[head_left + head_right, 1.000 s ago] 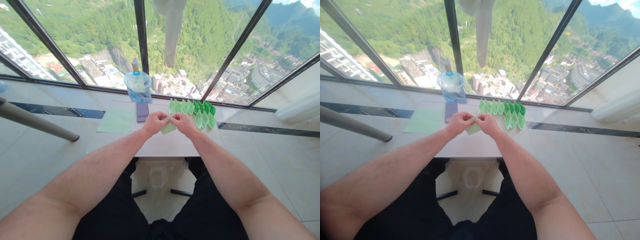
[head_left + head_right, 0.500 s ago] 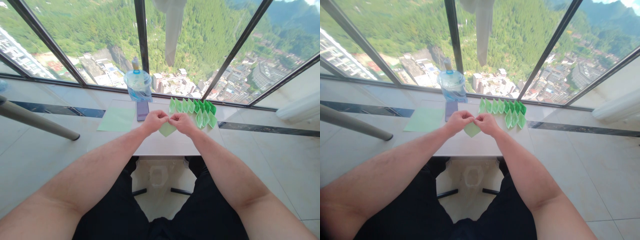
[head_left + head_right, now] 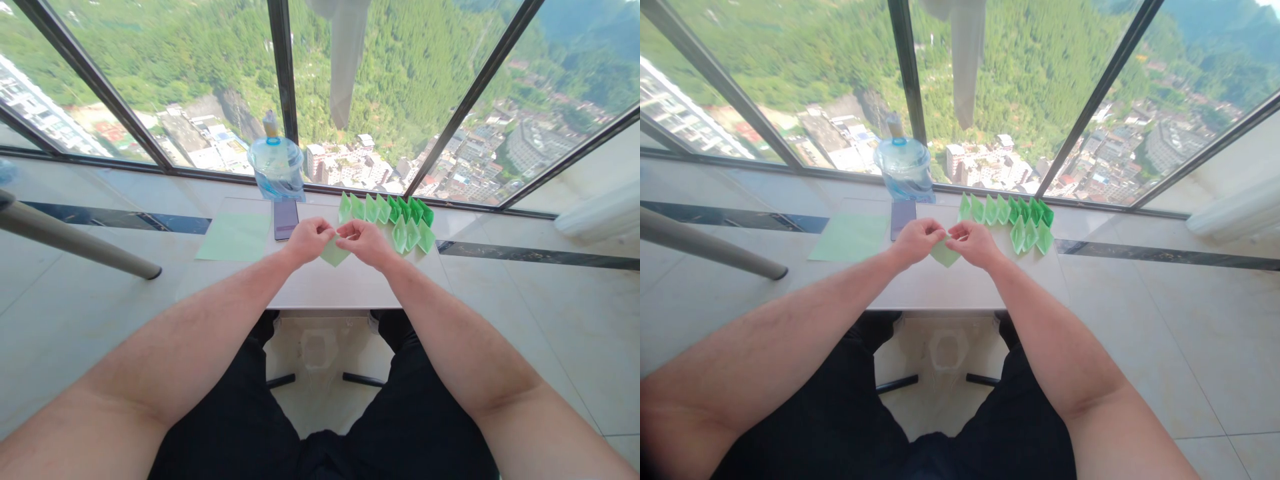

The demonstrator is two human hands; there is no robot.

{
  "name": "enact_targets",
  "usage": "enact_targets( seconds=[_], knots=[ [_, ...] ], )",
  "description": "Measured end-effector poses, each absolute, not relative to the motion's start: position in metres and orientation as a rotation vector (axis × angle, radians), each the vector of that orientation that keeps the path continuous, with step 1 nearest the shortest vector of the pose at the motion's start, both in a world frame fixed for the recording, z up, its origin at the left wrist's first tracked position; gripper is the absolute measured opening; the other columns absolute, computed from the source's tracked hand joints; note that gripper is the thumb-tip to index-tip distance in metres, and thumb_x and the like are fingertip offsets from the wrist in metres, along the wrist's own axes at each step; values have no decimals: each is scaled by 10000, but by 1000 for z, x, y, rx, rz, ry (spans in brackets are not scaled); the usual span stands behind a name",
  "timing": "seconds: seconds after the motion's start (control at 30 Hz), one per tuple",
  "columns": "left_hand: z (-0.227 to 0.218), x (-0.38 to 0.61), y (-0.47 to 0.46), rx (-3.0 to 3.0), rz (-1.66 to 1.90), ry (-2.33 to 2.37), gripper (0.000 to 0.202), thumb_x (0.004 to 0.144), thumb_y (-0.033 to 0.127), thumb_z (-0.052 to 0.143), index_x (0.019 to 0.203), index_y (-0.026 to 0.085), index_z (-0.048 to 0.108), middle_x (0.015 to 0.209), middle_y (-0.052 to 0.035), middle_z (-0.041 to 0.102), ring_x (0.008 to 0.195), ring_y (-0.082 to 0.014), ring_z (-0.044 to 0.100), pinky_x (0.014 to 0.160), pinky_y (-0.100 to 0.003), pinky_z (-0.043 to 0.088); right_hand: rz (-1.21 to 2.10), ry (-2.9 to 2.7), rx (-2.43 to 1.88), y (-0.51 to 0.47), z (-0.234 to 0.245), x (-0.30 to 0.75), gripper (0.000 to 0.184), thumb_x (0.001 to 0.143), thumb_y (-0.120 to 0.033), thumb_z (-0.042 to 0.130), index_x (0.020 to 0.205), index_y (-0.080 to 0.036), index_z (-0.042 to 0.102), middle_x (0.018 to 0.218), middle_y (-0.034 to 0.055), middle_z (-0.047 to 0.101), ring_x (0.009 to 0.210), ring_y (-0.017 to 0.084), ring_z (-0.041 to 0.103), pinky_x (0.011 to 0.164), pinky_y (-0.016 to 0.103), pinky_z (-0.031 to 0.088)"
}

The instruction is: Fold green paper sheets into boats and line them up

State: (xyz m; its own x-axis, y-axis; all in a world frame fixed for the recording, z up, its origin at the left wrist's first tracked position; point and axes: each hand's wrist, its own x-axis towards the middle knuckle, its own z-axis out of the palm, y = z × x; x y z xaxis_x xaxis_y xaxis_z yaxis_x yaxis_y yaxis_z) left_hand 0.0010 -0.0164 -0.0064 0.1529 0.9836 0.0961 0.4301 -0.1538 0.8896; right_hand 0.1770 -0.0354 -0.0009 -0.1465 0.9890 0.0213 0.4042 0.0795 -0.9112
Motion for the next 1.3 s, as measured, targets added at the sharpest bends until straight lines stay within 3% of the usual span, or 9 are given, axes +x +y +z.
enact_targets(
  seconds=[0.1, 0.23, 0.47, 0.67, 0.77, 0.83, 0.9, 1.07, 1.3],
  knots=[
    [-9, -2, -13, 1594, 1049, 1417, 162, 746, 335, 631, 685, 185, 639, 647, -11, 622, 628, -154, 524, 578, -267, 399, 1038, -1586, -1386, -37, 1, 178, 324, 643, -354, 751, 902, -188, 648, 917, 44, 713, 711, 157, 636, 571, 253, 456],
    [-8, -6, -10, 1495, 1119, 1414, 164, 743, 342, 649, 714, 181, 640, 654, -9, 617, 627, -152, 522, 583, -268, 401, 962, -1648, -1454, -36, -1, 180, 252, 640, -325, 752, 833, -180, 677, 792, 28, 700, 717, 169, 631, 621, 278, 476],
    [-5, -4, -11, 1557, 1126, 1433, 136, 774, 310, 612, 718, 187, 629, 666, -7, 608, 650, -158, 527, 602, -271, 398, 857, -1739, -1519, -37, 1, 178, 195, 690, -311, 717, 832, -181, 746, 739, 18, 708, 686, 169, 622, 653, 289, 467],
    [0, -2, -11, 1542, 1168, 1507, 120, 770, 284, 606, 690, 195, 609, 653, -4, 587, 647, -159, 513, 604, -278, 396, 749, -1741, -1584, -42, 9, 172, 152, 744, -319, 666, 697, -186, 722, 642, 13, 680, 645, 175, 613, 643, 302, 453],
    [1, -3, -10, 1473, 1176, 1454, 133, 772, 290, 609, 690, 186, 611, 643, 0, 565, 626, -142, 487, 578, -267, 384, 841, -1656, -1477, -41, 3, 172, 200, 708, -330, 723, 849, -188, 716, 758, 23, 709, 728, 182, 645, 696, 305, 486],
    [0, -3, -11, 1369, 1189, 1384, 139, 772, 296, 617, 695, 181, 599, 628, 9, 541, 595, -126, 465, 555, -259, 374, 909, -1545, -1392, -41, -1, 172, 407, 683, -362, 761, 1047, -200, 681, 851, 24, 709, 771, 178, 651, 710, 302, 503],
    [-1, 1, -12, 1249, 1193, 1296, 145, 764, 301, 633, 703, 178, 584, 618, 16, 525, 573, -114, 458, 538, -250, 373, 945, -1451, -1368, -40, -2, 171, 531, 668, -426, 780, 1133, -207, 646, 886, 23, 691, 764, 169, 634, 681, 294, 503],
    [-5, 10, -18, 1095, 1176, 1180, 196, 733, 336, 674, 711, 181, 555, 620, 20, 521, 572, -106, 476, 545, -243, 403, 988, -1378, -1462, -37, 0, 166, 353, 673, -501, 760, 812, -185, 687, 638, -26, 565, 601, 134, 519, 557, 272, 439],
    [-8, 10, -16, 1032, 1217, 1205, 194, 729, 329, 684, 729, 179, 562, 646, 14, 535, 584, -108, 486, 561, -247, 409, 1097, -1177, -1328, -33, -5, 167, 293, 654, -433, 790, 713, -167, 681, 635, -6, 624, 594, 130, 560, 617, 298, 527]
  ],
)
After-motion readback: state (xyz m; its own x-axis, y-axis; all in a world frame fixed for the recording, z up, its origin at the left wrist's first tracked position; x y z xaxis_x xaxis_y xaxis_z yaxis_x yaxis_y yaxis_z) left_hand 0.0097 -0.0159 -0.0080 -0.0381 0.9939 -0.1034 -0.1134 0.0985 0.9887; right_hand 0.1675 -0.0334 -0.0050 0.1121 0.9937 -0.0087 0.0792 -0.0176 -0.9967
